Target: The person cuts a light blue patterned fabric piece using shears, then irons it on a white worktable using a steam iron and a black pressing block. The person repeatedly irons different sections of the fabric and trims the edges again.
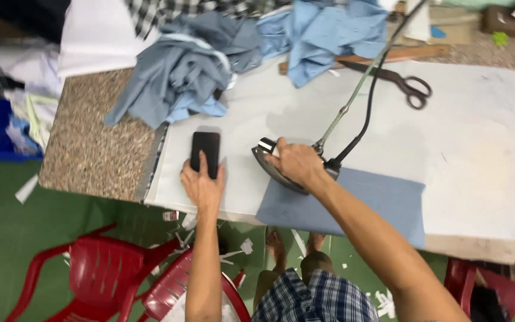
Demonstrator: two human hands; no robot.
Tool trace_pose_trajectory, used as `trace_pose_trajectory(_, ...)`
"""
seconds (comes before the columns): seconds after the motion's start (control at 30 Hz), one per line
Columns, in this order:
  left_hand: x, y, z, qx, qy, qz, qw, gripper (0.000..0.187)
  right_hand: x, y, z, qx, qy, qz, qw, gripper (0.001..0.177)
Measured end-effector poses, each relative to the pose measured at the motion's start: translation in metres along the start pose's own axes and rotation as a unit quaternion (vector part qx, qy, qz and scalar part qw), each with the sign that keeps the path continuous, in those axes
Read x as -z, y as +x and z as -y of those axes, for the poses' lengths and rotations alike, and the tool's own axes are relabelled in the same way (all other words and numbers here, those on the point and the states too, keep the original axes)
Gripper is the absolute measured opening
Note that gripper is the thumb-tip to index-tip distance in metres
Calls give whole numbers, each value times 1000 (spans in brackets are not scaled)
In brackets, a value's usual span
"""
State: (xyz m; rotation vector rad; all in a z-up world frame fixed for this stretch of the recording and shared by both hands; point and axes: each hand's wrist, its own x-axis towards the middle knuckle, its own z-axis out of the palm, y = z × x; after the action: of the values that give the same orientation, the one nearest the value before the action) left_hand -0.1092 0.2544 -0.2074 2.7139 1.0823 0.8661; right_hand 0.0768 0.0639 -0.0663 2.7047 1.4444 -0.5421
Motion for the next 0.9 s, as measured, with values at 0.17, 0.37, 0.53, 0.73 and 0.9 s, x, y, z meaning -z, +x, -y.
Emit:
trace_pose_trajectory(0.17, -44, -7, 33, -30, 20, 46, 998, 62, -1, -69, -15, -114, 140, 5, 984, 43)
trace_pose_trajectory(0.37, 30, -26, -110, -171, -199, 231, 937, 67, -28, -130, -88, -181, 178, -6, 967, 45)
trace_pose_trajectory(0.53, 12, -43, -187, -319, -186, 355, 859, 64, -4, -187, -149, -253, 238, 1, 938, 44)
trace_pose_trajectory(0.73, 3, -25, -238, -387, -157, 411, 810, 62, -29, -209, -212, -333, 247, -20, 910, 43)
trace_pose_trajectory(0.9, 125, 19, -341, -471, -440, 339, 685, 31, -36, -210, -222, -370, 333, -64, 865, 48)
